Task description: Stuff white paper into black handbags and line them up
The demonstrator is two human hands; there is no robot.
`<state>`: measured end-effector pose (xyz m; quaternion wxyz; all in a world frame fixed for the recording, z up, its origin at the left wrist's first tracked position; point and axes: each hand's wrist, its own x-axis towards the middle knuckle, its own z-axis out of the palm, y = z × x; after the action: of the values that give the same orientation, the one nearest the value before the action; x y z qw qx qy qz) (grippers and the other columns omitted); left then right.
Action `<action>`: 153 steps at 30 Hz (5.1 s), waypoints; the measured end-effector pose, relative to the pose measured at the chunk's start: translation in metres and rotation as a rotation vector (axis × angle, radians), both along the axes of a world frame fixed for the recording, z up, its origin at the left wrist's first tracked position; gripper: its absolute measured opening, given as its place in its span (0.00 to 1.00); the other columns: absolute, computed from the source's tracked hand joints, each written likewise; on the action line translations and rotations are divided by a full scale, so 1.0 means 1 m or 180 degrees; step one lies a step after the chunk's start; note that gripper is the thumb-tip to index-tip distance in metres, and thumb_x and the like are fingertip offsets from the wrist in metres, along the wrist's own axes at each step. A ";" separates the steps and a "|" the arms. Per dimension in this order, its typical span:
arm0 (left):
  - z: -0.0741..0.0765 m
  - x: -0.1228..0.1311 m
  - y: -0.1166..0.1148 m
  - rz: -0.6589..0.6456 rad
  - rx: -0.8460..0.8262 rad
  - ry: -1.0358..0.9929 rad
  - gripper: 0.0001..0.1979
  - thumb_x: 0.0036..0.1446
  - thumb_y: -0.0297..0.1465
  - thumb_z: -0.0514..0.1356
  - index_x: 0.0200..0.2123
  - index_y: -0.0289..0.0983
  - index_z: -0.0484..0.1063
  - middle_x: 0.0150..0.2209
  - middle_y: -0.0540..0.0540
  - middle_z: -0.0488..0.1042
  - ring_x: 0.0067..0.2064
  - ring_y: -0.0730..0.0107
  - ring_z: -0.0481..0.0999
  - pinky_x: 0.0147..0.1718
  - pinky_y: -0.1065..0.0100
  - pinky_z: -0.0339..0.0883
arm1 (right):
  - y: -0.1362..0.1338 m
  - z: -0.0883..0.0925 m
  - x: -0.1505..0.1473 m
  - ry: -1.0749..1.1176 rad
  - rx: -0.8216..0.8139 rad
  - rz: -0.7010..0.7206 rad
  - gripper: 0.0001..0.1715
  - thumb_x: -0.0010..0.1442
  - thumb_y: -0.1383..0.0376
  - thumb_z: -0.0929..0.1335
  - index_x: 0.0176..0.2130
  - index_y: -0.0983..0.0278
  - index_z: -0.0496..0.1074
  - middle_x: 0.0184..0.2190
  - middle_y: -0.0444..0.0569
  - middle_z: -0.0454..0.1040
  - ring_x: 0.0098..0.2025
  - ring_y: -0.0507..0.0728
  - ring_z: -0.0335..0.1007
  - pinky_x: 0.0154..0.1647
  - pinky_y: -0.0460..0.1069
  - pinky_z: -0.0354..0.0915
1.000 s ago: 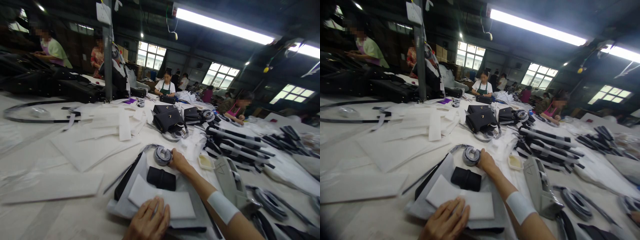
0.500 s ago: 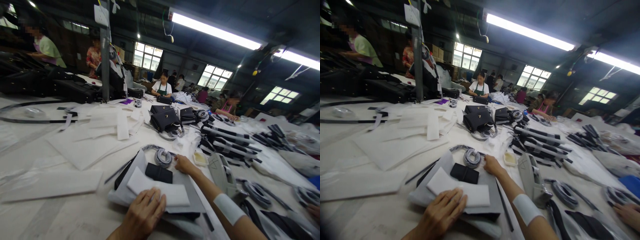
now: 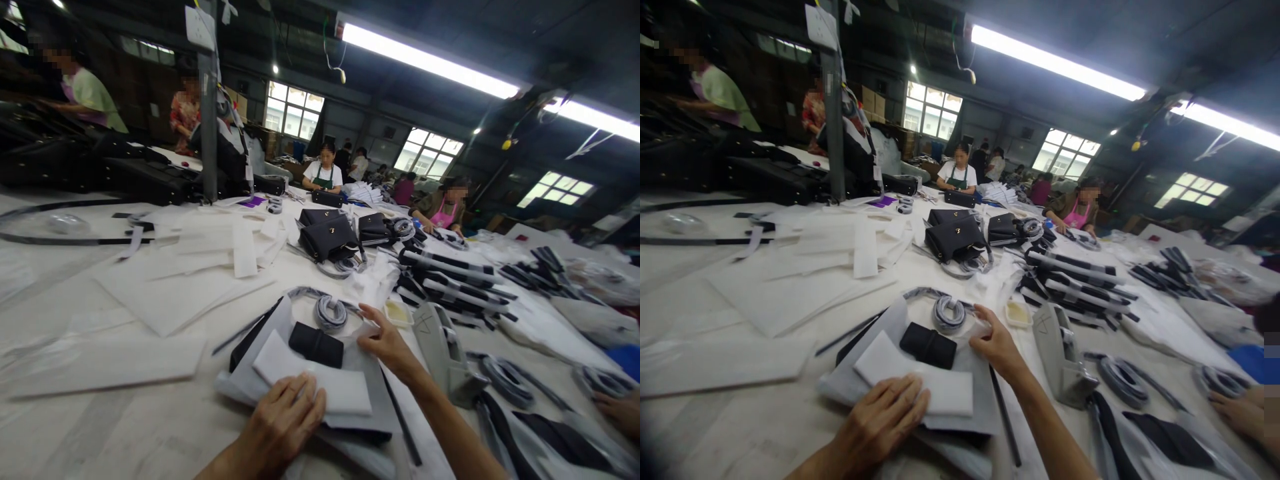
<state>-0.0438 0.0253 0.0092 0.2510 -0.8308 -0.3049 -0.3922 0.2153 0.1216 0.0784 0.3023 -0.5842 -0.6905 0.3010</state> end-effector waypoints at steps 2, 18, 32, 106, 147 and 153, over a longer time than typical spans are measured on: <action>0.003 -0.001 0.000 -0.0013 -0.0025 0.0112 0.16 0.71 0.26 0.46 0.51 0.34 0.72 0.48 0.41 0.75 0.52 0.62 0.73 0.51 0.62 0.64 | -0.020 0.003 -0.003 0.0272 0.0154 -0.0041 0.39 0.48 0.66 0.69 0.60 0.62 0.65 0.52 0.53 0.74 0.41 0.58 0.75 0.43 0.51 0.69; 0.012 0.015 -0.008 0.0246 -0.0568 0.0946 0.18 0.67 0.24 0.48 0.58 0.30 0.63 0.50 0.37 0.75 0.51 0.60 0.75 0.53 0.61 0.65 | -0.095 0.009 -0.046 -0.0928 0.0628 0.0214 0.08 0.55 0.74 0.69 0.33 0.61 0.74 0.32 0.45 0.74 0.36 0.57 0.72 0.41 0.52 0.66; 0.005 0.010 -0.008 -0.0015 -0.0430 0.0888 0.18 0.68 0.25 0.50 0.60 0.32 0.62 0.52 0.37 0.72 0.54 0.60 0.72 0.55 0.60 0.64 | -0.093 0.022 -0.032 -0.0804 0.0568 0.0211 0.03 0.56 0.69 0.70 0.33 0.60 0.73 0.54 0.51 0.73 0.57 0.62 0.67 0.60 0.57 0.60; 0.009 0.010 -0.004 -0.0074 -0.0919 0.0549 0.20 0.71 0.30 0.47 0.63 0.42 0.63 0.49 0.41 0.71 0.50 0.59 0.70 0.49 0.60 0.64 | -0.043 0.017 -0.040 -0.2411 0.0636 0.0793 0.14 0.69 0.63 0.63 0.43 0.62 0.78 0.47 0.54 0.79 0.58 0.64 0.69 0.65 0.65 0.53; 0.004 0.017 -0.003 -0.0505 -0.0846 0.0354 0.15 0.70 0.29 0.52 0.57 0.38 0.69 0.57 0.45 0.73 0.64 0.61 0.63 0.62 0.55 0.56 | -0.197 -0.052 -0.034 -0.0324 0.2081 0.1249 0.21 0.63 0.72 0.59 0.52 0.60 0.69 0.40 0.49 0.81 0.45 0.57 0.79 0.54 0.54 0.72; 0.000 0.020 -0.003 -0.0591 -0.0908 0.0160 0.16 0.71 0.27 0.48 0.56 0.38 0.70 0.54 0.44 0.76 0.60 0.66 0.70 0.60 0.58 0.60 | -0.200 -0.063 -0.031 -0.0204 0.2148 0.1320 0.15 0.68 0.63 0.61 0.51 0.59 0.69 0.37 0.49 0.82 0.40 0.59 0.81 0.53 0.54 0.73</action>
<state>-0.0239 0.0219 0.0092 0.1008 -0.8922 -0.2730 -0.3454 0.1842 -0.0787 0.0154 0.3883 -0.3094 -0.8630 0.0935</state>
